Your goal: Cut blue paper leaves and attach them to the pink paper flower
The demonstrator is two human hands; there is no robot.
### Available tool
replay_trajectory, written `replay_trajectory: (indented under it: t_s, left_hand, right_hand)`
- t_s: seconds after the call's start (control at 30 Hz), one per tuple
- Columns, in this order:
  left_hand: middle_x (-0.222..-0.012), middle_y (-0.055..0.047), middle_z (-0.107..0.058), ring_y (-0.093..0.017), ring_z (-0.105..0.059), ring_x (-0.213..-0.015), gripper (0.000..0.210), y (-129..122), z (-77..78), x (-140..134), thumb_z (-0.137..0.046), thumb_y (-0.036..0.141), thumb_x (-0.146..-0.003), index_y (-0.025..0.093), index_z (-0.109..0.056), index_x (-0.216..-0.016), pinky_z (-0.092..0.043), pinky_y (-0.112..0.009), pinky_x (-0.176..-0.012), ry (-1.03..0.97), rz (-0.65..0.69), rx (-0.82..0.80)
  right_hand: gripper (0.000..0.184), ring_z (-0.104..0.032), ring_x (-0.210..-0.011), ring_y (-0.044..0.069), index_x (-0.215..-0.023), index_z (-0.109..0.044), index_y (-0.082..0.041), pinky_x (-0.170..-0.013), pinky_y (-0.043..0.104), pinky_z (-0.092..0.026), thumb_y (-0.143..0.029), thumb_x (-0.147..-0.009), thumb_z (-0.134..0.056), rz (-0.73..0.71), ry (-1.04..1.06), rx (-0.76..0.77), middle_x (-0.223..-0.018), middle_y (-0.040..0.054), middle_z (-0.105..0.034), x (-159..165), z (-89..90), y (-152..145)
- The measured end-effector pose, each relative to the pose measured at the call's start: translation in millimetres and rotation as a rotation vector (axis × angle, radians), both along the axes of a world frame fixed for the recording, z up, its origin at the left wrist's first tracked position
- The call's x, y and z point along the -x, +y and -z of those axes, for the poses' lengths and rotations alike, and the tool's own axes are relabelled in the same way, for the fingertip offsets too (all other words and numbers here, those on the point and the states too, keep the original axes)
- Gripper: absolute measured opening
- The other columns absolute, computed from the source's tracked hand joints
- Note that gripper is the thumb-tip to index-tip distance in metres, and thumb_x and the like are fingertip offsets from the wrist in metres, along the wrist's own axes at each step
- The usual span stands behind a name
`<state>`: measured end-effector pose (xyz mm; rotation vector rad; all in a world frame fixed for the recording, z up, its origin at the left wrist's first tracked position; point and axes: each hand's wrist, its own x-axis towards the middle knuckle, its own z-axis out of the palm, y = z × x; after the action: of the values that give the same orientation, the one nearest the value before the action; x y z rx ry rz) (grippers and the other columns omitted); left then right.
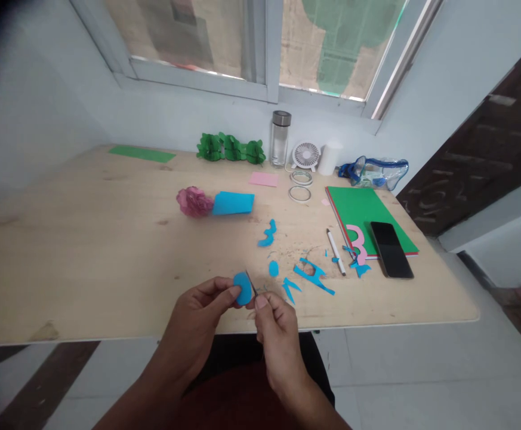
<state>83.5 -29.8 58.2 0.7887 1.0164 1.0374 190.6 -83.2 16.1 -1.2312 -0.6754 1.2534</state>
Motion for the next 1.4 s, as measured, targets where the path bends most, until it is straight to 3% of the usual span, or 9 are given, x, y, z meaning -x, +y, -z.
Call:
replay_trajectory:
  t_s: [0.23,1.03,1.4]
  left_hand:
    - [-0.054,0.003,-0.063,-0.009,-0.053,-0.055,0.01,-1.5,-0.8,-4.7,-0.072,0.022,-0.063,0.016,-0.066,-0.058,-0.044,-0.02,-0.059,0.004,-0.002,-0.011]
    - [-0.056,0.001,-0.064,-0.011,-0.055,-0.056,0.01,-1.7,3.0,-5.8,-0.072,0.023,-0.062,0.016,-0.066,-0.06,-0.045,-0.023,-0.06,0.037,-0.044,0.012]
    - [-0.055,0.001,-0.063,-0.012,-0.055,-0.055,0.01,-1.8,3.1,-6.0,-0.072,0.024,-0.061,0.015,-0.066,-0.059,-0.046,-0.024,-0.06,0.047,-0.048,0.01]
  right_hand:
    - [0.037,-0.018,-0.044,0.006,-0.073,-0.058,-0.017,-0.042,0.023,-0.012,-0.052,-0.085,-0.054,0.016,0.042,0.007,-0.049,-0.0096,-0.026,2.1,-0.8,-2.3]
    - [0.041,-0.024,-0.045,0.008,-0.068,-0.055,-0.018,-0.043,0.023,-0.016,-0.056,-0.082,-0.055,0.027,-0.035,0.026,-0.048,-0.0084,-0.031,1.4,-2.8,-0.5]
    - [0.042,-0.021,-0.045,0.008,-0.075,-0.061,-0.016,-0.043,0.023,-0.015,-0.057,-0.083,-0.054,0.033,-0.079,0.045,-0.049,-0.0086,-0.029,1.4,-3.0,-0.6]
